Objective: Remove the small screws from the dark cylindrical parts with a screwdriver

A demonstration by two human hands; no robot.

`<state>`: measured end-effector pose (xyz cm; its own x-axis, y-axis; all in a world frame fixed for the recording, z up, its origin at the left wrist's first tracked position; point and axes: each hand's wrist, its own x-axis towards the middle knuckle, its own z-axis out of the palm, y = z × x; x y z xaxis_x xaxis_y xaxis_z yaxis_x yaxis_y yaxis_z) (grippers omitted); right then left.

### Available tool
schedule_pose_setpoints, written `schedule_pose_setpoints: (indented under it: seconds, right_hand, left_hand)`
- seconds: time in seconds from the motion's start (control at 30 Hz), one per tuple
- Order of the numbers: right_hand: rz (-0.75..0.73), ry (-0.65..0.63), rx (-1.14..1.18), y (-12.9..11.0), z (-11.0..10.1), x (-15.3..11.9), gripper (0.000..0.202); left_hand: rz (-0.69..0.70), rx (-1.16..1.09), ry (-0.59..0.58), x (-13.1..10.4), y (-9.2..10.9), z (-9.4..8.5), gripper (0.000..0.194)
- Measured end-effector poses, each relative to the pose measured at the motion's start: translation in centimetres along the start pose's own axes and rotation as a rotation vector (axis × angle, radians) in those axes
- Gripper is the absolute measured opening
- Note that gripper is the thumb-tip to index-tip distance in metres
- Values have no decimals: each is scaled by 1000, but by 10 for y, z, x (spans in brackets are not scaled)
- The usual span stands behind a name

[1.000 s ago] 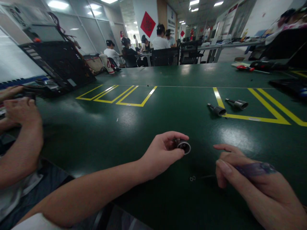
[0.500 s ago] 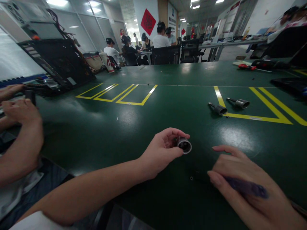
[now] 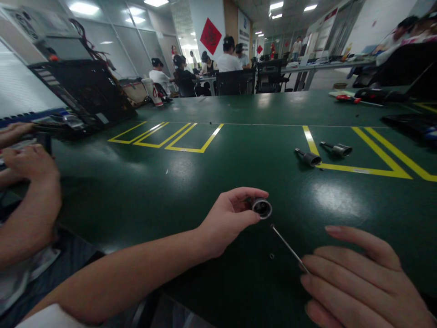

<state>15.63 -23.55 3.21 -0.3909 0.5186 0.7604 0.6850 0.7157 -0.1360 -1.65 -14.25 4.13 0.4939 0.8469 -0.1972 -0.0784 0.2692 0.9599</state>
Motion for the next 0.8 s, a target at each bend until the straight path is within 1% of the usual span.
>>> schedule_pose_setpoints:
  seconds: [0.1, 0.37, 0.53, 0.7, 0.8]
  right_hand:
    - [10, 35, 20, 0, 2, 0, 20]
    - [95, -12, 3, -4, 8, 4, 21]
    - [82, -40, -16, -4, 11, 3, 25]
    - [56, -42, -7, -4, 12, 3, 24]
    - [43, -72, -9, -3, 13, 2, 25]
  left_hand:
    - [-7, -8, -13, -1, -1, 3, 36]
    - [3, -25, -38, -3, -4, 5, 34]
    - [4, -18, -39, -4, -4, 6, 32]
    - [7, 22, -8, -4, -6, 7, 26]
    - [29, 40, 3, -3, -7, 7, 24]
